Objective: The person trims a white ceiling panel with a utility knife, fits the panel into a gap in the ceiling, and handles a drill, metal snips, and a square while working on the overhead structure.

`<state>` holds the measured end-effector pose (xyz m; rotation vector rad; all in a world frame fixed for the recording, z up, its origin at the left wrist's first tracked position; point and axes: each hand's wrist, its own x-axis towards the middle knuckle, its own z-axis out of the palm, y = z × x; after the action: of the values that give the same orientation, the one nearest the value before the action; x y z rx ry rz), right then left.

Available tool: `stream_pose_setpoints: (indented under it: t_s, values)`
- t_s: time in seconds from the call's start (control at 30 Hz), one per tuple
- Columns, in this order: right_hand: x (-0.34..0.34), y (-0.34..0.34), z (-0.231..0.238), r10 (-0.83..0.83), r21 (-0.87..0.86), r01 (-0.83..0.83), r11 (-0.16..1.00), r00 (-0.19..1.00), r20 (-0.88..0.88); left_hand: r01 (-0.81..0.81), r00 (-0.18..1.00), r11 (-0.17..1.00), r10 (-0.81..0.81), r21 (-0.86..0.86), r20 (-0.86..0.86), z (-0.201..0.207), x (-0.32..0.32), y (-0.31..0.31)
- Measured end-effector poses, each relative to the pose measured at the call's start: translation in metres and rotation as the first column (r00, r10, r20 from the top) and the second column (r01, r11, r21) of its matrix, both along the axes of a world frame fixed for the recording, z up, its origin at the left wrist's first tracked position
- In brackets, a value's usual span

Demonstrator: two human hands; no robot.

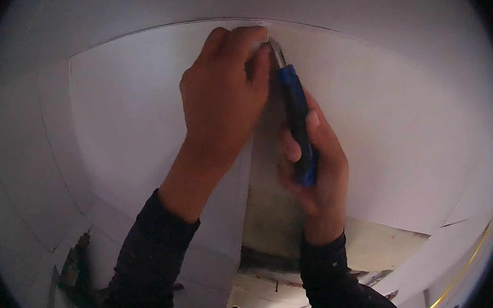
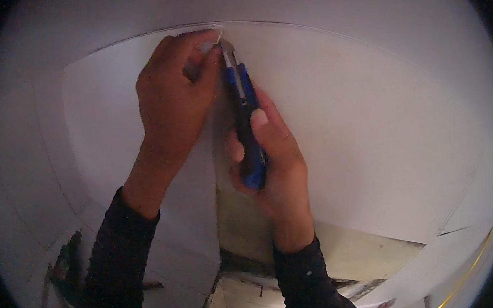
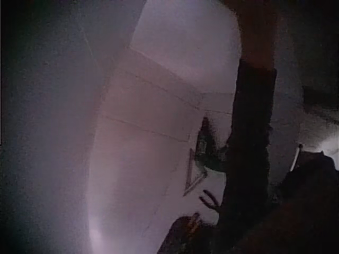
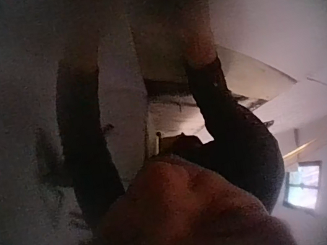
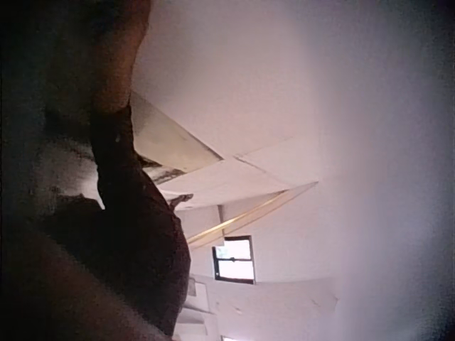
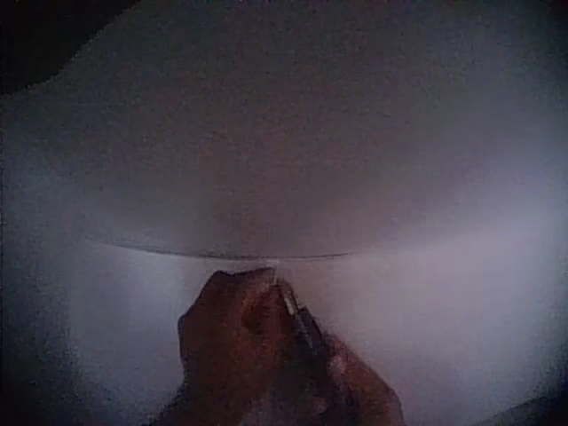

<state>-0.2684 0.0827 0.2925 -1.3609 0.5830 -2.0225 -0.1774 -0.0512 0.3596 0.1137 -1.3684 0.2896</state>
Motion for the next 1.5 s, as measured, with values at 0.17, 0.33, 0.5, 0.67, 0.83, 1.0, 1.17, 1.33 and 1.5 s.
stream_pose_setpoints:
  t_s: [0.17, 0.33, 0.5, 0.67, 0.83, 1.0, 1.17, 1.33, 1.5]
  values:
    - [-0.002, 0.003, -0.030, -0.280, -0.127, 0.277, 0.952, 0.960, 0.001, 0.034, 0.999, 0.999, -0.034, -0.019, -0.013, 0.005, -0.014, 0.002]
    - [-0.005, -0.004, -0.055, -0.334, -0.187, 0.331, 0.925, 0.943, 0.015, -0.036, 0.999, 0.996, 0.034, -0.077, -0.031, 0.012, -0.018, -0.001]
    - [-0.004, 0.001, -0.052, -0.243, -0.170, 0.250, 0.953, 0.968, 0.059, 0.041, 0.989, 0.999, -0.045, -0.028, -0.142, 0.015, -0.020, 0.001]
    - [-0.020, 0.015, -0.053, -0.055, -0.155, 0.048, 0.987, 0.998, -0.039, 0.391, 0.904, 0.920, -0.391, -0.037, -0.171, -0.001, -0.017, 0.016]
    - [-0.018, 0.009, -0.057, -0.102, -0.124, 0.101, 0.987, 0.995, -0.002, 0.257, 0.957, 0.959, -0.269, 0.116, 0.110, -0.064, 0.008, 0.020]
    - [-0.020, 0.022, -0.057, -0.021, -0.116, 0.010, 0.993, 0.996, -0.089, 0.200, 0.892, 0.946, -0.284, 0.257, 0.352, -0.104, 0.029, 0.039]
    - [-0.009, 0.013, -0.042, -0.630, -0.244, 0.581, 0.776, 0.698, -0.342, 0.085, 0.800, 0.935, -0.269, 0.343, 0.536, -0.123, 0.047, 0.035]
    - [-0.001, 0.003, -0.019, -0.892, -0.588, 0.707, 0.393, 0.139, -0.431, 0.051, 0.655, 0.948, -0.269, 0.314, 0.706, -0.128, 0.056, 0.034]
    - [0.001, -0.003, 0.004, -0.914, -0.632, 0.750, 0.193, -0.097, -0.394, 0.111, 0.675, 0.860, -0.434, 0.499, 0.597, -0.126, 0.068, 0.053]
